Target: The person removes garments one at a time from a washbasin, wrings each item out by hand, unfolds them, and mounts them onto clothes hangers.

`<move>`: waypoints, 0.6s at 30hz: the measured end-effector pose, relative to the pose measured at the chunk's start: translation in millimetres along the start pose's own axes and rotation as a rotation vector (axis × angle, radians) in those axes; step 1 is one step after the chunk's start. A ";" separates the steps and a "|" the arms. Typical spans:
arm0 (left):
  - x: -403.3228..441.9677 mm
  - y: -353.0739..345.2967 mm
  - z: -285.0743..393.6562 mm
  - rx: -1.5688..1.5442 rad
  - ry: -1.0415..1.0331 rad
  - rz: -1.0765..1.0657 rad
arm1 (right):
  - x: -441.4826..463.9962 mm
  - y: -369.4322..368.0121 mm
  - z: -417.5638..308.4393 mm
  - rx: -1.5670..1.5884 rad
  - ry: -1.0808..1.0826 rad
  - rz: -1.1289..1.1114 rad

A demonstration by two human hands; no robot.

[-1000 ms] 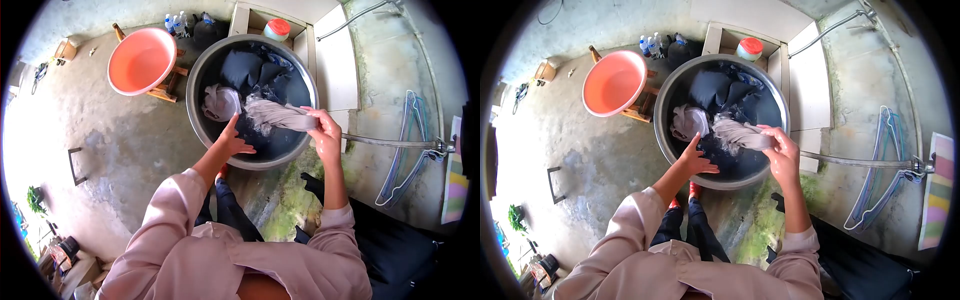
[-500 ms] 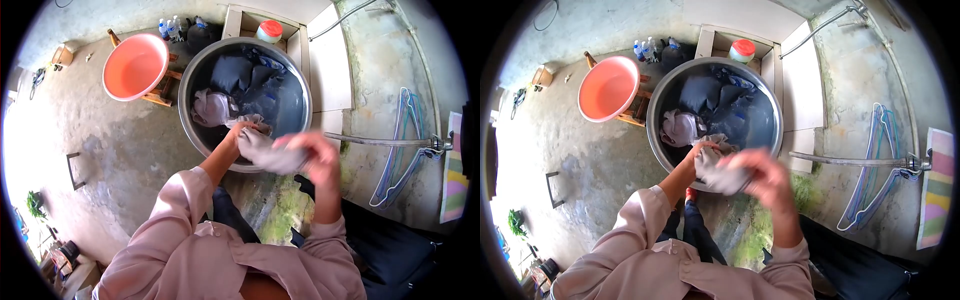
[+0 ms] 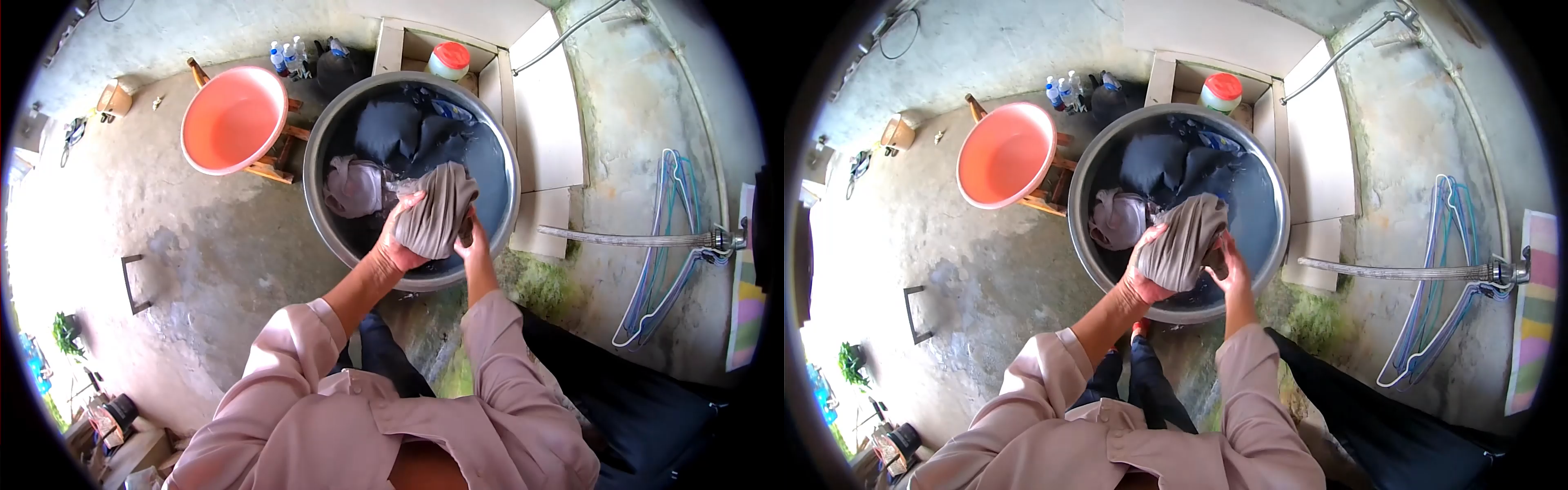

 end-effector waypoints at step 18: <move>-22.6 25.8 -0.4 0.790 0.029 0.357 | 25.8 -102.8 -62.0 -0.452 0.356 0.057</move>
Point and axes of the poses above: each hand's wrist, its own x-axis towards the middle knuckle, its own y-axis out of the back of the hand, z = x × y, the point moved 1 cm from there along x, towards the middle knuckle, and after that the axes turned 15 degrees about -y, right-handed, at the moved point
